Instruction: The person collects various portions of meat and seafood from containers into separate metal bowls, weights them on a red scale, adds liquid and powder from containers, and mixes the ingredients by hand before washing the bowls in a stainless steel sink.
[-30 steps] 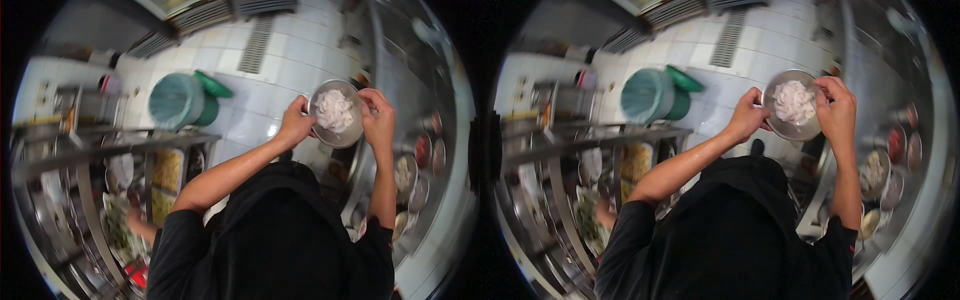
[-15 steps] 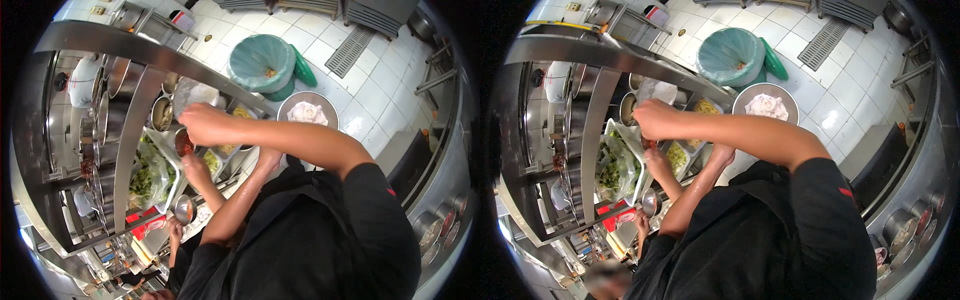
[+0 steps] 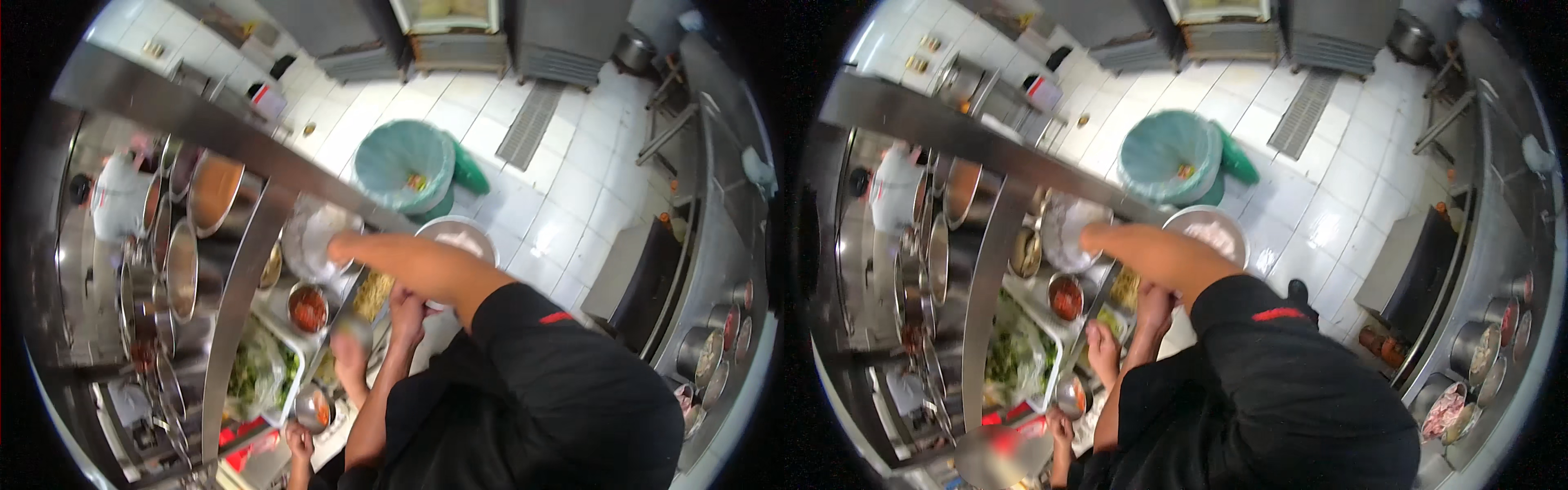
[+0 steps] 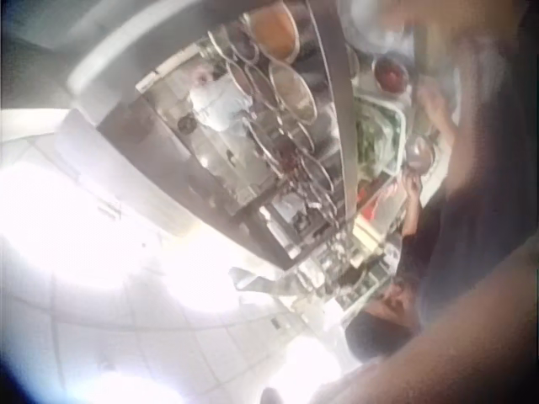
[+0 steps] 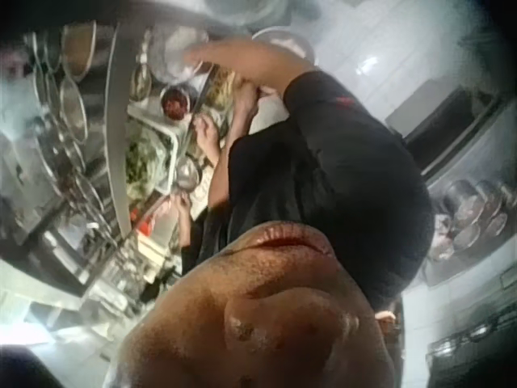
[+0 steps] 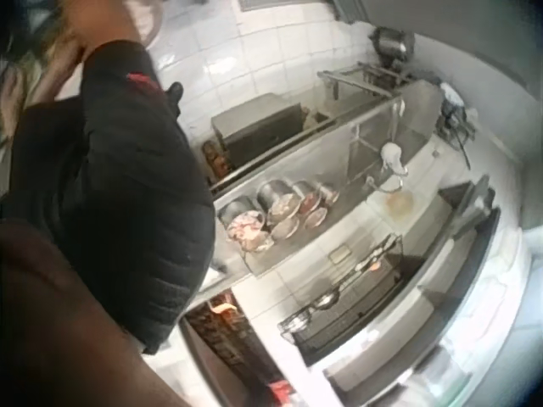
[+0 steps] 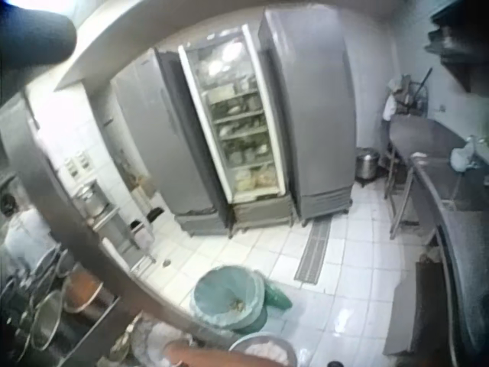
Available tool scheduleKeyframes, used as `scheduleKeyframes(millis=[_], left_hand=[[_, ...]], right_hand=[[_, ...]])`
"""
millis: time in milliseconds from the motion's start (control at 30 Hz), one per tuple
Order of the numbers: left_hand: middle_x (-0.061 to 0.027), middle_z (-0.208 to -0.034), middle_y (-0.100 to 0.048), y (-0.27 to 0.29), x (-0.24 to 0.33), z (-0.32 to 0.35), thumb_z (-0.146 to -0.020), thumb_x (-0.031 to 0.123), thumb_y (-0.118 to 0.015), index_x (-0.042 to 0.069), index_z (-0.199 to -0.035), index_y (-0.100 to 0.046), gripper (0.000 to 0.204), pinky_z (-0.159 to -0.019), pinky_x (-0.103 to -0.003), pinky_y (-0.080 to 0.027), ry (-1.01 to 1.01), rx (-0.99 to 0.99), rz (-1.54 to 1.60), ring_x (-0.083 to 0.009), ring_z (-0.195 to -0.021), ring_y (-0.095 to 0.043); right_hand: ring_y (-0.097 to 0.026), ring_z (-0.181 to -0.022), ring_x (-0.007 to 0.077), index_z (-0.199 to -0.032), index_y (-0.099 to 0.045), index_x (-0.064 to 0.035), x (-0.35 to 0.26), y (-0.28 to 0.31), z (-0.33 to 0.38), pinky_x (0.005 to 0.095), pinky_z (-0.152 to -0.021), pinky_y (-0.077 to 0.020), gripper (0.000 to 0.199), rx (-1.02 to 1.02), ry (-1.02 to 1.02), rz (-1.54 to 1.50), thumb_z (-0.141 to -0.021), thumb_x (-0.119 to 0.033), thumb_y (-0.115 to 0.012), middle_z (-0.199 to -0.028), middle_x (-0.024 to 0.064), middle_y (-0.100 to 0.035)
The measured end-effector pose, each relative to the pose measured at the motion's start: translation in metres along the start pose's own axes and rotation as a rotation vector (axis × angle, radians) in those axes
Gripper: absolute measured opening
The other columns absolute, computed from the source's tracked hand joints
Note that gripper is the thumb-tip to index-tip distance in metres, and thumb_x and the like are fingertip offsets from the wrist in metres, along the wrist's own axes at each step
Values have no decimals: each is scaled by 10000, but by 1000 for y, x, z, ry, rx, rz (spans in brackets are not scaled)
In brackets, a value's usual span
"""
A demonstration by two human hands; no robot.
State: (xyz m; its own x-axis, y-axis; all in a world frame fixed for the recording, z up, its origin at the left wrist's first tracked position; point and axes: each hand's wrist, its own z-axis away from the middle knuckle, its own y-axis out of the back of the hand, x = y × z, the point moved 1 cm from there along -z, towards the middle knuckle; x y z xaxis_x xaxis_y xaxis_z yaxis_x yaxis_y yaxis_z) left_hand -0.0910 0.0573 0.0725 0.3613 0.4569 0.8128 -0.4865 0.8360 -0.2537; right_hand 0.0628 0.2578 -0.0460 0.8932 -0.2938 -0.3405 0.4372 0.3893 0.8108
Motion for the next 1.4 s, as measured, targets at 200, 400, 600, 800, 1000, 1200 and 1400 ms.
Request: scheduleKeyframes(millis=[200,400,600,800,1000,1200,1400], left_hand=[[-82,-806,-533,70,31,57,-738,-72,-479,40,-906,-486,202,-492,-308,-574,10,366,106,-176,-622,-579],[-89,-817,-546,59,32,41,-721,-93,-459,81,-810,-426,198,-512,-361,-581,-24,283,59,-219,-652,-585],[-111,-836,-557,66,40,81,-706,-83,-462,97,-793,-407,207,-526,-408,-581,-57,380,112,-264,-708,-606],[-59,-942,-539,-9,52,70,-756,-8,-453,86,-1019,-465,279,-596,-404,-533,-31,257,-91,-190,-813,-575],[-121,-864,-539,-176,63,-11,-745,-43,-496,-2,-961,-445,226,-544,-344,-560,-142,21,-58,-196,-724,-587],[-165,-873,-524,-319,52,-47,-701,-87,-490,2,-888,-384,233,-531,-378,-587,-116,-206,86,-274,-697,-617],[-141,-824,-508,-403,3,-53,-705,-91,-496,17,-850,-374,218,-485,-375,-583,-63,-319,10,-252,-622,-587]], right_hand=[[-644,-792,231,-788,-708,-128,-124,61,45,360,-641,-527,212,300,26,-144,-592,-203,-678,-865,75,-676],[-644,-819,297,-741,-668,8,-65,98,88,396,-678,-528,166,658,-89,-377,-630,-88,-592,-826,180,-660],[-634,-822,345,-786,-666,-36,-104,108,212,404,-685,-525,219,671,226,-445,-574,-72,-629,-826,189,-651],[-583,-813,392,-824,-627,-36,-9,68,350,460,-716,-464,266,729,251,-582,-561,-69,-605,-818,210,-603],[-594,-873,357,-959,-633,-3,113,57,487,403,-791,-475,374,940,-195,-424,-588,-53,-648,-910,203,-622],[-573,-936,381,-1081,-578,-5,197,55,610,419,-843,-459,502,983,-516,-323,-602,-102,-693,-971,211,-601],[-580,-836,446,-1027,-540,-15,263,-19,643,472,-748,-485,388,994,-892,-38,-649,-20,-628,-919,214,-581]])
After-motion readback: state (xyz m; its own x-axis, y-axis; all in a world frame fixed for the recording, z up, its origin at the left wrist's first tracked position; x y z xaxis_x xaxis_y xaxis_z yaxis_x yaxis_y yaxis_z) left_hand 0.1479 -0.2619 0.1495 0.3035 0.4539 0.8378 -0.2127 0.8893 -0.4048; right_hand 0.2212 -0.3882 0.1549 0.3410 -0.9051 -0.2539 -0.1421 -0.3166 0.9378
